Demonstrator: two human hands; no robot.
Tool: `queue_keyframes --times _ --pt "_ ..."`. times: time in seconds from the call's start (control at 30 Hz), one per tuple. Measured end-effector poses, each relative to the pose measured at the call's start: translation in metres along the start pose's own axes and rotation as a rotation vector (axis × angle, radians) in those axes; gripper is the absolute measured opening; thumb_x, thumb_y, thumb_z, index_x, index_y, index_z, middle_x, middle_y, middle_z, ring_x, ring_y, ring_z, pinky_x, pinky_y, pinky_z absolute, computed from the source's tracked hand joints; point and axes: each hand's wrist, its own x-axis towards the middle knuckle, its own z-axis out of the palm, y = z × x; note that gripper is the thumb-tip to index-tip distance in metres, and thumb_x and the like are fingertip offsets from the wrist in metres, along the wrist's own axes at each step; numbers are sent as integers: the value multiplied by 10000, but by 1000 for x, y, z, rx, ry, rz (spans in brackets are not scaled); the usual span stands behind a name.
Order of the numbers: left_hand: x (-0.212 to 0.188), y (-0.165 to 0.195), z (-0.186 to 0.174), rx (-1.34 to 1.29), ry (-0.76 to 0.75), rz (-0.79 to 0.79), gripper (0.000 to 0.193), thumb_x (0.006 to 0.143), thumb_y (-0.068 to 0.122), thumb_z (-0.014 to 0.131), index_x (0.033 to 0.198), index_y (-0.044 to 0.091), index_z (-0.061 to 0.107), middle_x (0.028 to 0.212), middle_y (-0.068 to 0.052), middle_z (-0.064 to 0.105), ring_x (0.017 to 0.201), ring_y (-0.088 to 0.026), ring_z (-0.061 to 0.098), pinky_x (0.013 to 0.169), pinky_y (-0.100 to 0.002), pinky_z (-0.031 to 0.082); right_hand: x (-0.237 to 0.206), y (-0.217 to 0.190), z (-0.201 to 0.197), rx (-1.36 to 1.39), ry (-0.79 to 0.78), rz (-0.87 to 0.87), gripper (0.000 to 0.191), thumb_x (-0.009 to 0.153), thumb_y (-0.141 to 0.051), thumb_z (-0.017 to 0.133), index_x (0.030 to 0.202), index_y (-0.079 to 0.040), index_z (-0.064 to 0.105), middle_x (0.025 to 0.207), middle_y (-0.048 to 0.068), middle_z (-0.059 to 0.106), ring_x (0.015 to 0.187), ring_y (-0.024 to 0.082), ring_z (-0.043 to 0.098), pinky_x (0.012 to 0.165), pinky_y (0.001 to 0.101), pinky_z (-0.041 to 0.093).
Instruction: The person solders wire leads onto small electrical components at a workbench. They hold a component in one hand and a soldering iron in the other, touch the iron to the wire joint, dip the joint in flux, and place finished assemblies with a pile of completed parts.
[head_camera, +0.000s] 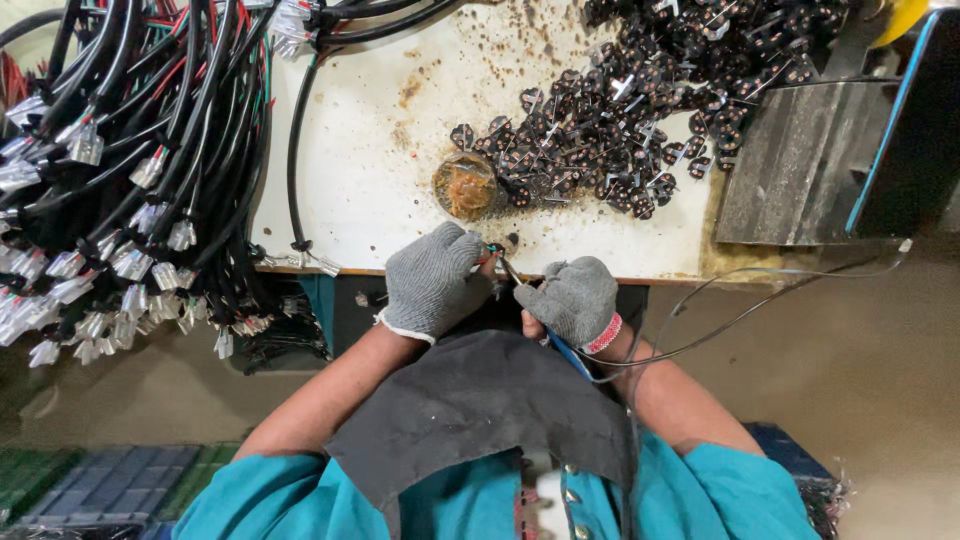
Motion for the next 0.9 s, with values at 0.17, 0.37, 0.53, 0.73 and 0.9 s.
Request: queue_keyframes --times 0.17,0.37,0.53,0.73,0.9 --pt "-1 4 -4 14 -4 -3 235 814 249 809 733 147 613 736 -67 579 621 -296 615 529 -438 465 3 -5 -6 -63 -58 76 246 632 -271 793 877 -288 775 607 -5 638 545 236 633 484 412 426" --pt "0 3 -3 19 -4 -24 241 811 262 812 722 159 614 726 -65 582 611 -296 617 516 -439 463 0 -5 -1 73 -95 119 124 745 -233 805 816 -307 735 602 -70 645 526 199 623 480 405 418" --pt "0 1 -2 22 -8 -14 246 811 262 813 723 151 611 730 -67 584 618 -296 619 522 -439 465 6 -4 -6 3 -64 57 181 696 -242 805 870 -275 770 602 -48 634 543 219 625 479 409 411" --pt "0 5 -5 22 9 -6 229 796 231 809 718 156 607 741 -62 583 627 -292 623 541 -435 479 27 -29 -29 287 395 277 188 1014 -279 703 1091 -110 682 848 68 641 747 259 638 704 414 536" --pt "-1 8 -9 19 11 -20 233 770 248 823 706 166 615 732 -61 583 610 -295 624 523 -438 474 43 -35 -27 1010 660 637 381 999 -245 723 1314 -117 551 803 57 635 705 156 695 652 349 576"
